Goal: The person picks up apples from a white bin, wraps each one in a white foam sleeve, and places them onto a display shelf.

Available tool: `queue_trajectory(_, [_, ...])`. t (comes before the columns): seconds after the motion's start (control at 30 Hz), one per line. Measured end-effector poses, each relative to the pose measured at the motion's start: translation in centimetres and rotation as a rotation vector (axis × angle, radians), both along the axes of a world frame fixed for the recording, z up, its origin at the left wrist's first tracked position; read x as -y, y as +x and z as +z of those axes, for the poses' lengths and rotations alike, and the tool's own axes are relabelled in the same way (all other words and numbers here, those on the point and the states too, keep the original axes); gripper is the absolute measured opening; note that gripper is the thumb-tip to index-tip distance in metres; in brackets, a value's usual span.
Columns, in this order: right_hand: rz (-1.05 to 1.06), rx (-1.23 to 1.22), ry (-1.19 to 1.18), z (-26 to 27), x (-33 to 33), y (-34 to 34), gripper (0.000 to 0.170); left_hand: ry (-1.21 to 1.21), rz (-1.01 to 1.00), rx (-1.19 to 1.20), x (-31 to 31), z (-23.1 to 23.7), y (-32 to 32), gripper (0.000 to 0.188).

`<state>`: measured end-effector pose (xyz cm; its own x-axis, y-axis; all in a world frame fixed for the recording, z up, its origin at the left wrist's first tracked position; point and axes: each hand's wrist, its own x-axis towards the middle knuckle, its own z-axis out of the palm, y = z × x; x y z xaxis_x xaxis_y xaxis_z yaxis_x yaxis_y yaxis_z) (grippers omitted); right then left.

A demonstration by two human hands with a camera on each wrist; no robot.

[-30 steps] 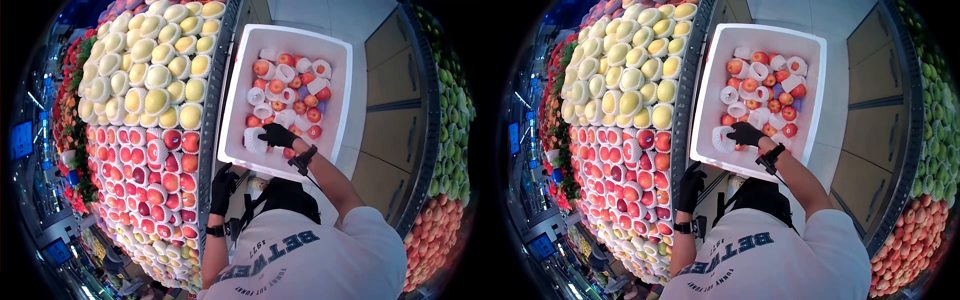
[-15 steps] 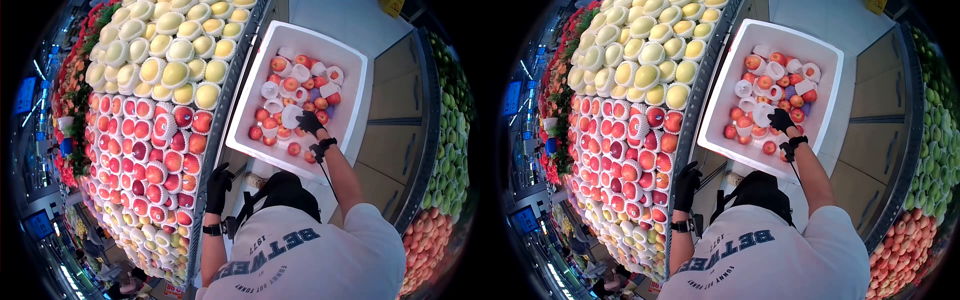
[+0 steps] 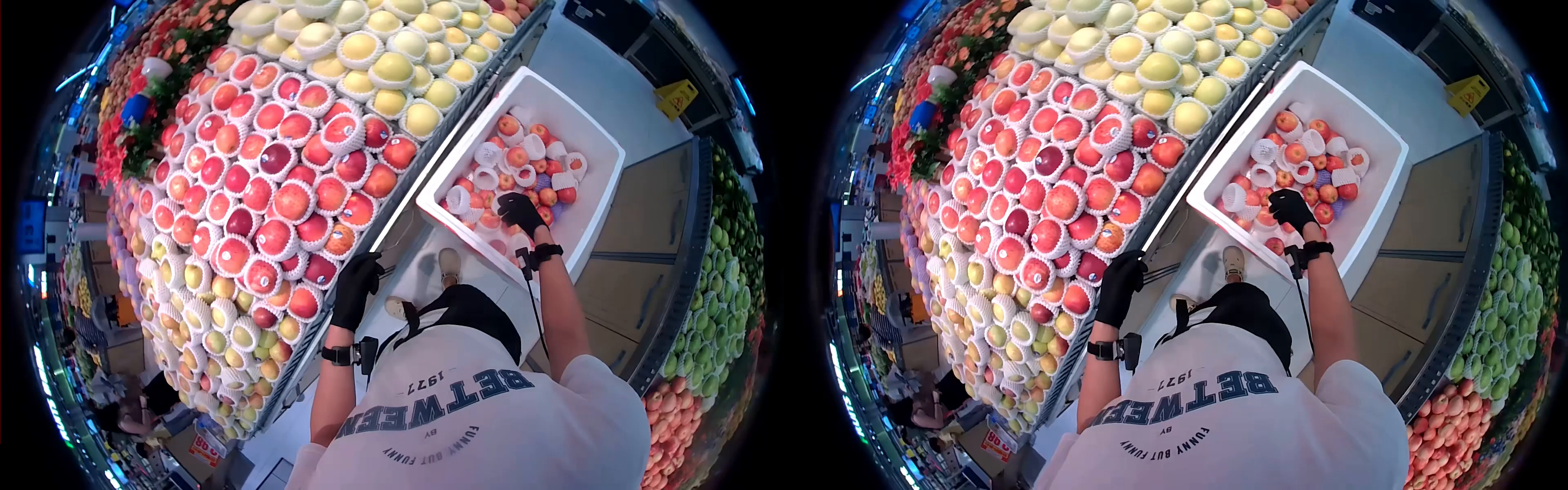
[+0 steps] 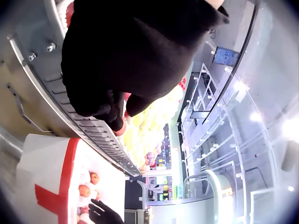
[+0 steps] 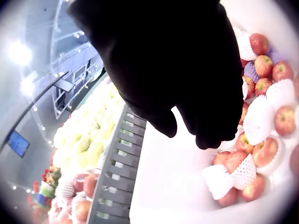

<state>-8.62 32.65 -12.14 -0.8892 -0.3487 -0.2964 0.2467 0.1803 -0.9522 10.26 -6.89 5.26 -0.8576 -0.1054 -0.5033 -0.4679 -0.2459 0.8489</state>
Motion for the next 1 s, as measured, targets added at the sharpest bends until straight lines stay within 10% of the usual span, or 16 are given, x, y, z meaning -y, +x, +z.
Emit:
queue_trajectory(0.13, [0.361,-0.761,0.576,0.3,0.6,1.0,0.016,-0.022,0.08,-0.059,3.5,-0.1,3.2,0.021])
queue_trajectory(0.23, [0.579,-0.692,0.917,2.7,3.8,1.8,0.009,0.047,0.192,-0.045,5.5,0.2,6.0,0.022])
queue_trajectory(0.33, [0.455,-0.634,0.783,4.2,6.6,3.1,0.008,0.02,0.199,-0.085,7.8,-0.1,9.0,0.03])
queue_trajectory(0.4, [-0.016,0.094,0.323,8.5,10.7,5.1,0.012,-0.003,0.179,-0.11,9.1,-0.2,10.5,0.037])
queue_trajectory(0.5, [0.568,-0.79,0.811,6.7,11.4,3.4,0.017,-0.007,0.227,-0.145,10.4,-0.3,12.1,0.037])
queue_trajectory(0.67, [0.048,0.029,0.002,8.1,16.9,1.4,0.029,0.027,0.397,-0.269,12.3,-1.8,14.6,0.022])
queue_trajectory(1.0, [0.066,-0.853,0.471,15.8,30.4,-5.4,0.072,-0.689,0.255,-0.287,13.5,0.2,16.0,0.016])
